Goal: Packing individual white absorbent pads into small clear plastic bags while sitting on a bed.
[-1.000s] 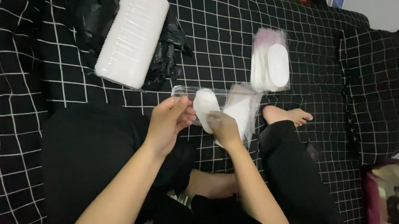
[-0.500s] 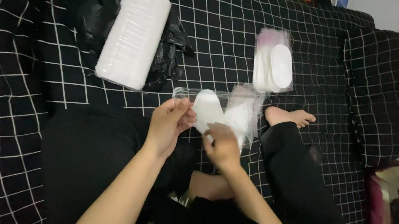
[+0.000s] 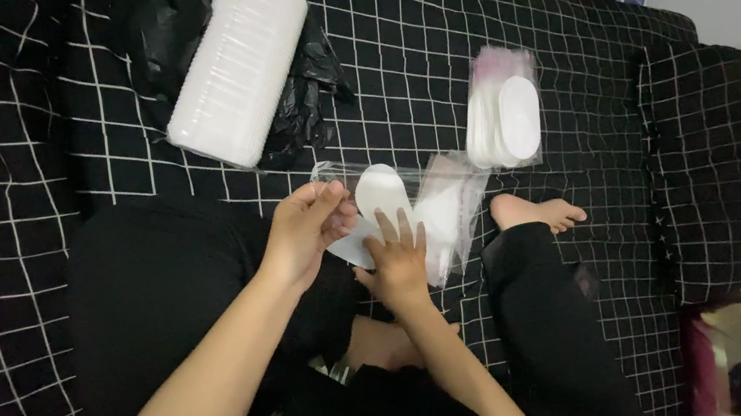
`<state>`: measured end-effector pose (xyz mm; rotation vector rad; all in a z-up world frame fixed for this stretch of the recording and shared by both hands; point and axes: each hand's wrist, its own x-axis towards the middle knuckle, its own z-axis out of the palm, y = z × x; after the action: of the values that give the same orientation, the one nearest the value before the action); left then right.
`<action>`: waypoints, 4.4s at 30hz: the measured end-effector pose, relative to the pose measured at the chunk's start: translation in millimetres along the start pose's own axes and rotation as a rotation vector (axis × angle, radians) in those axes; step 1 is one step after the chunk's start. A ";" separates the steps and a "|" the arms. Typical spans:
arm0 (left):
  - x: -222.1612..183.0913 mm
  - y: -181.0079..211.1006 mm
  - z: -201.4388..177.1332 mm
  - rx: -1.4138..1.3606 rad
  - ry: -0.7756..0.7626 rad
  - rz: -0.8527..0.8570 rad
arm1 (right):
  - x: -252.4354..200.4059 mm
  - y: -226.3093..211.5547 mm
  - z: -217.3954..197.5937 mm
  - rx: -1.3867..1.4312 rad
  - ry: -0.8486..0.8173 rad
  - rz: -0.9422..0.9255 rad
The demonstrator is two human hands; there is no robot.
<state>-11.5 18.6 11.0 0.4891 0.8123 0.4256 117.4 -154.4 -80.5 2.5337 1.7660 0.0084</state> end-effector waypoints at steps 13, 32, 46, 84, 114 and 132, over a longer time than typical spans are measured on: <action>3.0 -3.6 -0.7 -0.015 0.005 -0.007 | -4.3 -7.4 15.5 -0.072 0.199 -0.047; 0.1 3.4 -0.1 -0.037 -0.005 -0.010 | -31.0 58.4 -81.0 0.520 0.319 0.251; -12.2 7.9 10.6 0.177 -0.054 0.043 | -60.8 70.8 -222.7 0.307 0.502 -0.055; -26.2 12.8 15.9 0.359 -0.306 -0.097 | -68.3 51.4 -189.5 0.345 0.584 -0.161; -16.8 -10.3 14.4 0.415 -0.376 -0.005 | -45.5 19.4 -157.2 0.449 0.724 -0.142; -9.8 -14.6 8.6 0.351 -0.285 -0.007 | -55.4 34.5 -155.8 0.525 0.612 -0.064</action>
<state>-8.4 -0.5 13.5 0.8522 0.6124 0.1991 125.1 -212.0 78.2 3.0710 2.3150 0.4131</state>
